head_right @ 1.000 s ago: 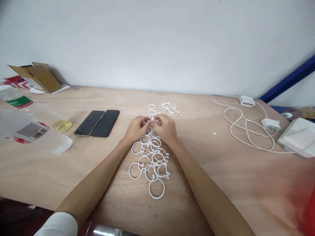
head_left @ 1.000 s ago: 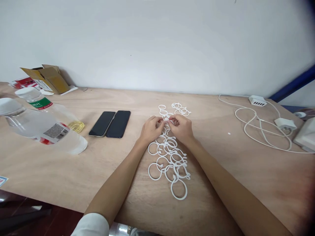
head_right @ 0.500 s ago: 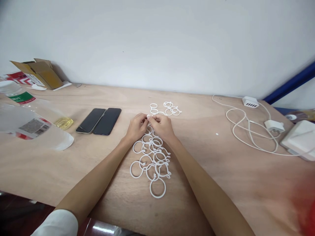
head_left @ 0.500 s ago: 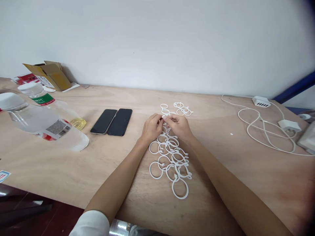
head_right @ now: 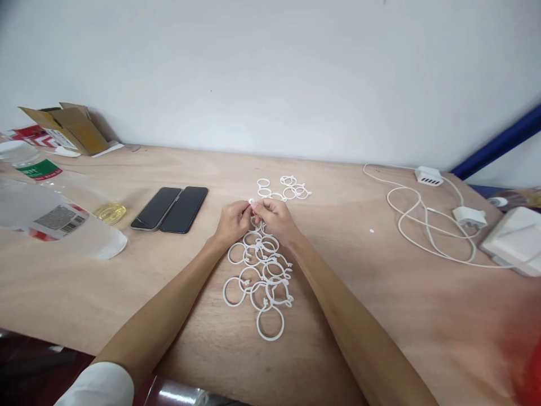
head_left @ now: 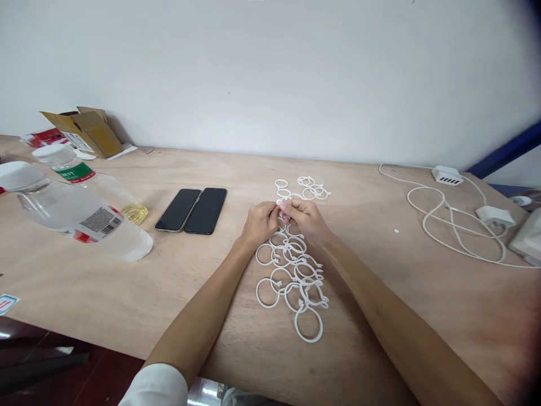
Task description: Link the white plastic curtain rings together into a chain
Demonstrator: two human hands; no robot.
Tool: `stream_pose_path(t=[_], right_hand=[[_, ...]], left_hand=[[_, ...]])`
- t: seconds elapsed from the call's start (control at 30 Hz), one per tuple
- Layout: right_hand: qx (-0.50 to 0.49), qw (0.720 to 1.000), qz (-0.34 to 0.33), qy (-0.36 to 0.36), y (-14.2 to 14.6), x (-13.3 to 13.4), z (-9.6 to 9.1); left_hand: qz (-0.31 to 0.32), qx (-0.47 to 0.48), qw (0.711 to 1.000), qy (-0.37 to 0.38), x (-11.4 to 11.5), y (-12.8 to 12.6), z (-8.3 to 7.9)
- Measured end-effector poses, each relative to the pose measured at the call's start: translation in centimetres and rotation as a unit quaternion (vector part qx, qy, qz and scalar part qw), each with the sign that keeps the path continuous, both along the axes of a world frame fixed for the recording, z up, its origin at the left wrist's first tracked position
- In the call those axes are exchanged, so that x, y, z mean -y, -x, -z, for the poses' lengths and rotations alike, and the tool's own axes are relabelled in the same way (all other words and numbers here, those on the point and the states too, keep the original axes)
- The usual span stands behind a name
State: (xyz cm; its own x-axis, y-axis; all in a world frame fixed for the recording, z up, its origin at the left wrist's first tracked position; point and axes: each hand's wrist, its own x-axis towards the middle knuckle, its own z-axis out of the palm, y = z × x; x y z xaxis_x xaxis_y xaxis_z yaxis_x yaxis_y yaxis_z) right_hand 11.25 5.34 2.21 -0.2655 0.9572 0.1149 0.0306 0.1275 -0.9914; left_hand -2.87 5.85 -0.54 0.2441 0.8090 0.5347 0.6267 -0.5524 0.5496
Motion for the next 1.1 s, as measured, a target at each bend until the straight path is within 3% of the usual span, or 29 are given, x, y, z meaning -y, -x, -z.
stream_pose_path(t=[0.13,0.3,0.43,0.5,0.57,0.63,0.73,0.83,1.0,1.1], right_hand=[[-0.004,1.0,-0.007,-0.014,-0.1,0.0,0.0],[0.018,0.998,-0.032,-0.047,0.6,0.6,-0.6],[0.028,0.998,0.009,-0.063,0.4,0.2,-0.8],[0.059,0.993,0.067,-0.079,-0.6,-0.6,-0.6],[0.124,0.974,0.15,-0.116,-2.0,-1.6,-0.1],[0.223,0.937,0.213,-0.165,-3.5,-2.4,0.7],[0.377,0.874,0.225,-0.206,-5.0,-2.8,2.3],[0.472,0.835,0.206,-0.193,-5.1,-2.4,3.5],[0.486,0.813,0.228,-0.225,-4.5,-1.9,3.5],[0.452,0.829,0.229,-0.237,-4.5,-2.1,2.5]], left_hand=[[-0.002,0.023,1.0,0.008,0.0,0.0,0.0],[-0.05,0.071,0.996,0.037,-0.2,0.1,0.0],[-0.038,0.051,0.998,0.012,-0.2,0.1,-0.1],[-0.018,0.041,0.999,0.002,-0.2,0.0,-0.2],[0.007,0.033,0.999,0.007,-0.1,-0.1,-0.2],[0.034,0.029,0.999,0.023,0.0,-0.2,-0.2],[0.066,0.024,0.997,0.04,0.0,-0.3,-0.1],[0.07,0.036,0.996,0.039,-0.1,-0.2,0.0],[0.054,0.089,0.995,0.013,-0.4,0.1,0.2],[0.021,0.091,0.996,-0.013,-0.4,0.0,0.1]])
